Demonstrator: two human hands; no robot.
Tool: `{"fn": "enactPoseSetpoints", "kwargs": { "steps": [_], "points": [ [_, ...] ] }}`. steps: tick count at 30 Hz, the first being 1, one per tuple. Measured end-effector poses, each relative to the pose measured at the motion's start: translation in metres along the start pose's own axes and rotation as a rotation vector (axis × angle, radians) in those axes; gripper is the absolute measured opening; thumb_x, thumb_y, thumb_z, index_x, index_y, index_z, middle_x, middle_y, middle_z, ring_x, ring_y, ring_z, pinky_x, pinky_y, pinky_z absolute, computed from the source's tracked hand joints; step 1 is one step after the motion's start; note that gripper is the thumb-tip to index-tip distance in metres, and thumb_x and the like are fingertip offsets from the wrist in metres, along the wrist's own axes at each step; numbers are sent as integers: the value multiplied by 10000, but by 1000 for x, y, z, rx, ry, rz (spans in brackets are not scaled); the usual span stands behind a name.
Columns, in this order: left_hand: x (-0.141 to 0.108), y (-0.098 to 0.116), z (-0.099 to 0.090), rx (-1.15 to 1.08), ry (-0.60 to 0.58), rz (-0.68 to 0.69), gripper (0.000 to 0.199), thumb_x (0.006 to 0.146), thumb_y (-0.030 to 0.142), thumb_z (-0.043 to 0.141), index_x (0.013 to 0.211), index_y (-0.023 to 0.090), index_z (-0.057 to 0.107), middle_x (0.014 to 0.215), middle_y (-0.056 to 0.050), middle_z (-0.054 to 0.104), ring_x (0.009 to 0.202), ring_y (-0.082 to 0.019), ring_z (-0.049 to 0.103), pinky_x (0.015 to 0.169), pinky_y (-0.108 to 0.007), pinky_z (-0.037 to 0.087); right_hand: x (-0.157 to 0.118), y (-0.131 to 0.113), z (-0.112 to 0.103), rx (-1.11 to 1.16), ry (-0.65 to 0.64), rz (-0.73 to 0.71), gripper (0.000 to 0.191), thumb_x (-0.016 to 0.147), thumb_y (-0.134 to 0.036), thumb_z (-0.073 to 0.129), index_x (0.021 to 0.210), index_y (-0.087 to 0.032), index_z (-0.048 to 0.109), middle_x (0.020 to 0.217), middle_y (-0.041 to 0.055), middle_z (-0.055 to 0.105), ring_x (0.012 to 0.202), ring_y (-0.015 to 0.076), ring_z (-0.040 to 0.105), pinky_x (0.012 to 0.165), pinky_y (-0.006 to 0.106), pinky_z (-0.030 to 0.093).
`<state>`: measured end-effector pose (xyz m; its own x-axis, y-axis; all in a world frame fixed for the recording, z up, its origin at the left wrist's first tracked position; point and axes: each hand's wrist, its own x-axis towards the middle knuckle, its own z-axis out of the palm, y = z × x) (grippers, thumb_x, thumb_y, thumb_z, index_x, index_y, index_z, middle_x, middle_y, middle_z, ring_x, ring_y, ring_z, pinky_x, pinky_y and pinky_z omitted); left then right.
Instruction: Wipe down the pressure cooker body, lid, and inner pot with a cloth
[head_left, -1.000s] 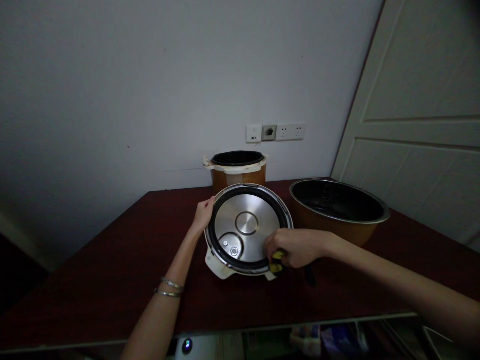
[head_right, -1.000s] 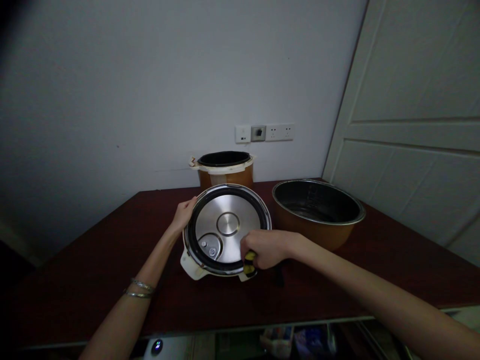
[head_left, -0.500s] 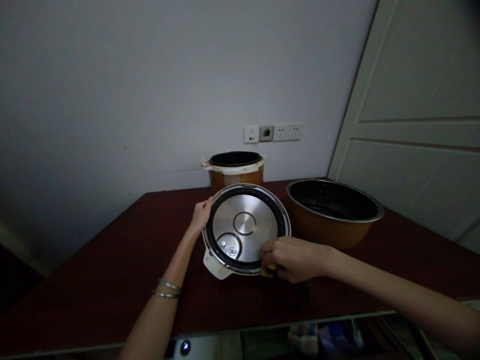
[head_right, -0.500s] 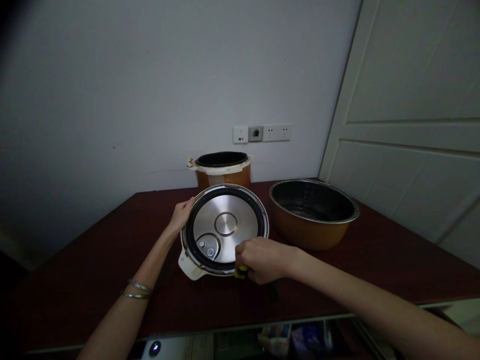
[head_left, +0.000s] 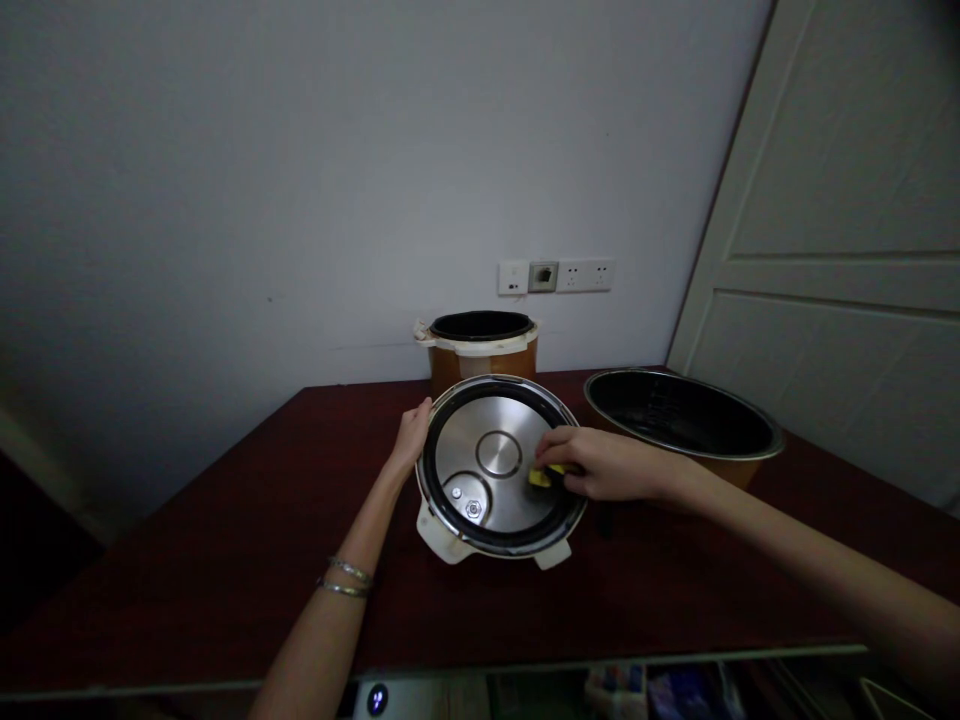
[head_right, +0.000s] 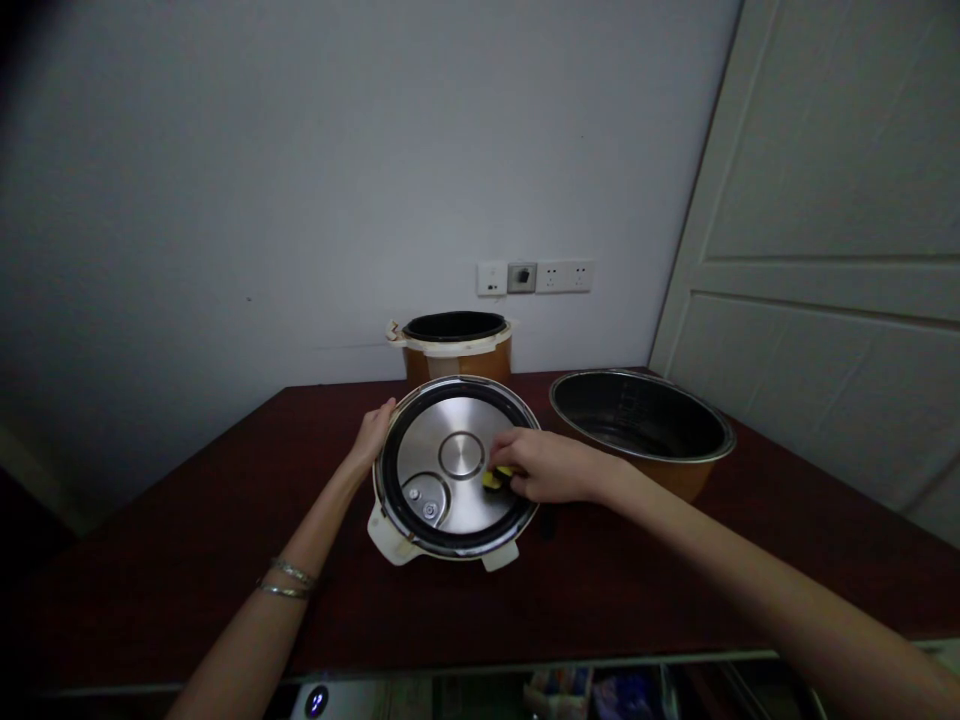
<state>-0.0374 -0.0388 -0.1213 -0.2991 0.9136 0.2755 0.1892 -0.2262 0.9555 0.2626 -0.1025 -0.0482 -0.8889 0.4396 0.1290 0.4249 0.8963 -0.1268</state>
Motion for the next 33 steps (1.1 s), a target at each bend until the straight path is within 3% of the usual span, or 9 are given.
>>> {"fn": "enactPoseSetpoints", "kwargs": {
  "steps": [6,12,19,24,33],
  "points": [
    [-4,7,-2,-188,-127,-112,551,767,574,378,737,117,683,651,-69,675,637,-201,585,632,-292,435,61,-7,14,-21,251,-82,428,773,-60,507,1187,-125,592,1183,125,573,1069,228,547,946,371,439],
    [-5,5,-6,-338,-160,-203,531,779,537,406,828,102,707,675,-80,702,697,-217,633,700,-305,457,121,16,27,-204,526,41,420,806,-48,466,1214,-114,536,1211,162,526,1092,270,483,949,446,428],
    [-6,3,-11,-273,-193,-150,463,776,505,473,828,115,717,753,-69,721,727,-204,635,776,-311,442,148,22,53,-250,586,64,414,834,-182,534,1225,-49,509,1197,210,510,1142,327,416,977,485,387],
    [-7,4,-13,-280,-194,-133,428,717,520,591,823,119,697,744,-51,705,695,-179,607,747,-295,432,147,16,65,-126,649,46,380,840,-183,542,1206,-81,533,1197,177,511,1150,290,442,994,447,394],
    [-10,8,-5,-275,-134,-129,488,609,626,655,618,145,576,578,11,562,548,-113,472,561,-237,366,145,-21,79,134,515,-81,281,807,-71,521,1059,-115,637,1135,146,586,1075,237,535,950,402,448]
  ]
}}
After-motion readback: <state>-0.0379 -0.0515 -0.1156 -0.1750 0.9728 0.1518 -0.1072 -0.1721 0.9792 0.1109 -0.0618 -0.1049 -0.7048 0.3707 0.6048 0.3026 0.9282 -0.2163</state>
